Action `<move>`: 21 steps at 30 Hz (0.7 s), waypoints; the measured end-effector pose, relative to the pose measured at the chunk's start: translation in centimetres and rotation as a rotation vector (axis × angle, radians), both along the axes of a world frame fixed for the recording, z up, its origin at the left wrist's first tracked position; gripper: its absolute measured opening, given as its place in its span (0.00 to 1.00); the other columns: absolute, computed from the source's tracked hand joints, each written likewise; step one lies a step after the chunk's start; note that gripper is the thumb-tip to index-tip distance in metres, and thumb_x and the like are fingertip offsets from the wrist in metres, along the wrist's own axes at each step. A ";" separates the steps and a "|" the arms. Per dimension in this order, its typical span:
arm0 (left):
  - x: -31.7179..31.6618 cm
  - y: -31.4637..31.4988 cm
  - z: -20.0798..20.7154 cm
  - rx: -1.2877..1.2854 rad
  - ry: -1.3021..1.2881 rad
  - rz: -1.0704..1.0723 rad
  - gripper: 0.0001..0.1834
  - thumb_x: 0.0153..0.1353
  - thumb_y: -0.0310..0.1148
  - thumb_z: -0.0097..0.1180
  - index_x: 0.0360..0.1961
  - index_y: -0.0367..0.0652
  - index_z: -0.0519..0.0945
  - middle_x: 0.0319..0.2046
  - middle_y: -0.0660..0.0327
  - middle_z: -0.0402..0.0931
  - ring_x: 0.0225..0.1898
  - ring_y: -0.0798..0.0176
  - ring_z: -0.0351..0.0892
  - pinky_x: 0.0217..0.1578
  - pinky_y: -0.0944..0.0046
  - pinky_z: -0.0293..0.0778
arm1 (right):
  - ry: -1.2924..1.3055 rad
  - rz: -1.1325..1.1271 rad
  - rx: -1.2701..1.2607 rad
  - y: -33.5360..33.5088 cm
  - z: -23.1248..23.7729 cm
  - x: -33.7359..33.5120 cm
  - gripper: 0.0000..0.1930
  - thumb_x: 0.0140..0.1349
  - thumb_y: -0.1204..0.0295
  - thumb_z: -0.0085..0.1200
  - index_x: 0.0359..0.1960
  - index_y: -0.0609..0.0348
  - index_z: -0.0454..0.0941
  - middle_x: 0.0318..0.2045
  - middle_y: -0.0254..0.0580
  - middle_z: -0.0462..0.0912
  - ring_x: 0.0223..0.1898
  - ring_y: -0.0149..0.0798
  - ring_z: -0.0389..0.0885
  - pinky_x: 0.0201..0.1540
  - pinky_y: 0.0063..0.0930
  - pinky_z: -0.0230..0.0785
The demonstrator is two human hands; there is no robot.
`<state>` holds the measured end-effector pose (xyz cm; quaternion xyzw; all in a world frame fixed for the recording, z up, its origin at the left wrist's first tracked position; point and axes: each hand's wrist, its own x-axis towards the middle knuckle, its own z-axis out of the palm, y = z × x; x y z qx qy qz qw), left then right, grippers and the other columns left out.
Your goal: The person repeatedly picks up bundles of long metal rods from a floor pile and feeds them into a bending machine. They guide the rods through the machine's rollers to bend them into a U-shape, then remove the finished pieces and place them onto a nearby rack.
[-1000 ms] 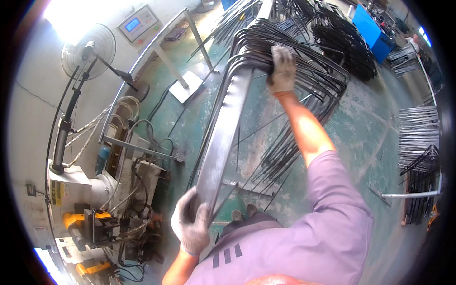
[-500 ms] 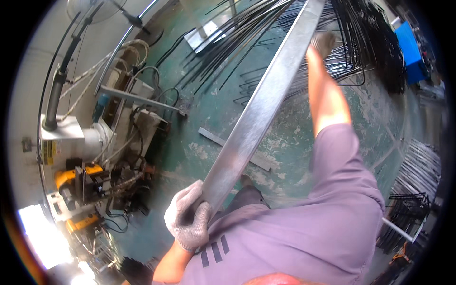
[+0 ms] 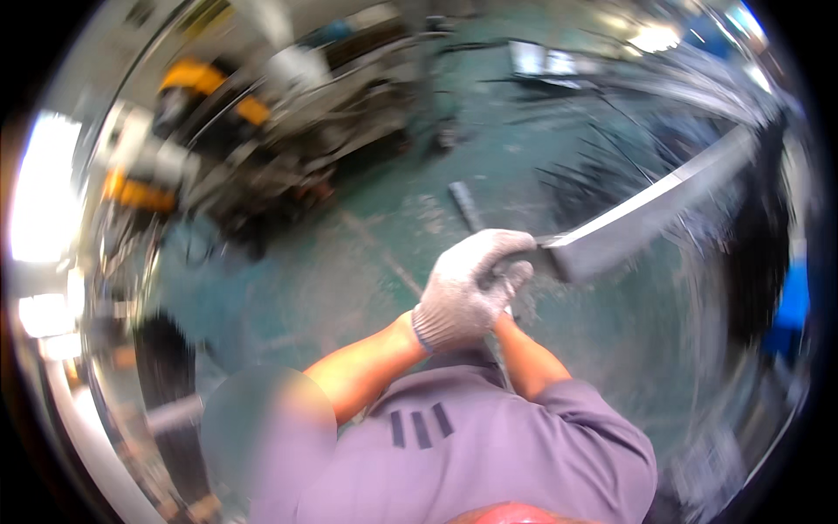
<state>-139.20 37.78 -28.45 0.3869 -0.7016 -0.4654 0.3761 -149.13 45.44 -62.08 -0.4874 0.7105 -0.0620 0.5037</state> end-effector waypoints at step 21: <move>68.8 43.5 -22.5 0.592 0.536 1.300 0.09 0.76 0.31 0.59 0.48 0.36 0.84 0.39 0.61 0.85 0.41 0.69 0.85 0.43 0.66 0.82 | 0.126 0.305 0.164 9.9 -4.5 40.8 0.16 0.69 0.61 0.60 0.41 0.65 0.88 0.27 0.40 0.89 0.26 0.45 0.85 0.35 0.42 0.78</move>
